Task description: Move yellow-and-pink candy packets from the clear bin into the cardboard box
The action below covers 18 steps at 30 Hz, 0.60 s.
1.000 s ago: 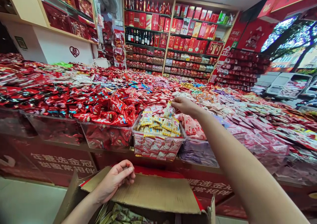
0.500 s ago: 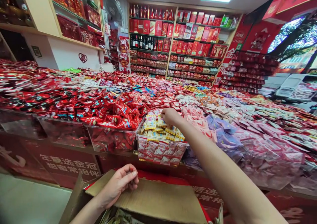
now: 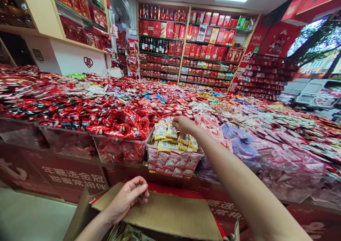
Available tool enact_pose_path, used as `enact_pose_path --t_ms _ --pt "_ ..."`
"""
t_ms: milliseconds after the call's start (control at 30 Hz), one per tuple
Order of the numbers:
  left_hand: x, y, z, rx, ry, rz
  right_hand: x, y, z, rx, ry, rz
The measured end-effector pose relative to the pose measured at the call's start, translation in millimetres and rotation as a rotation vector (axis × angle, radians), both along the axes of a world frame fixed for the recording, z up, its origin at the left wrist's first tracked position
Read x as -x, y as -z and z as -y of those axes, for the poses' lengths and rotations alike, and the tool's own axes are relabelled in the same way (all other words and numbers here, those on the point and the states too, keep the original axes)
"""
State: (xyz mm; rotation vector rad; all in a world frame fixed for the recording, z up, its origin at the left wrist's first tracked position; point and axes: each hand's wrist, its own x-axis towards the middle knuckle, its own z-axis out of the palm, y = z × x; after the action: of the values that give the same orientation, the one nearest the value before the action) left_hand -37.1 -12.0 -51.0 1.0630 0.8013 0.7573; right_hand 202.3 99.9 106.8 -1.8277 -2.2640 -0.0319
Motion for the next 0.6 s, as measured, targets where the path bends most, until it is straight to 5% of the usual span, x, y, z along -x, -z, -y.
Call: enact_pose_path --t_ms 467,600 --pt "0 -4.8 2 -0.004 -0.022 0.009 -3 1.5 8 -0.179 0.100 0.065" --pt "0 -6.8 3 0.004 -0.006 0.006 15 -7.0 27 -0.289 -0.184 -0.023"
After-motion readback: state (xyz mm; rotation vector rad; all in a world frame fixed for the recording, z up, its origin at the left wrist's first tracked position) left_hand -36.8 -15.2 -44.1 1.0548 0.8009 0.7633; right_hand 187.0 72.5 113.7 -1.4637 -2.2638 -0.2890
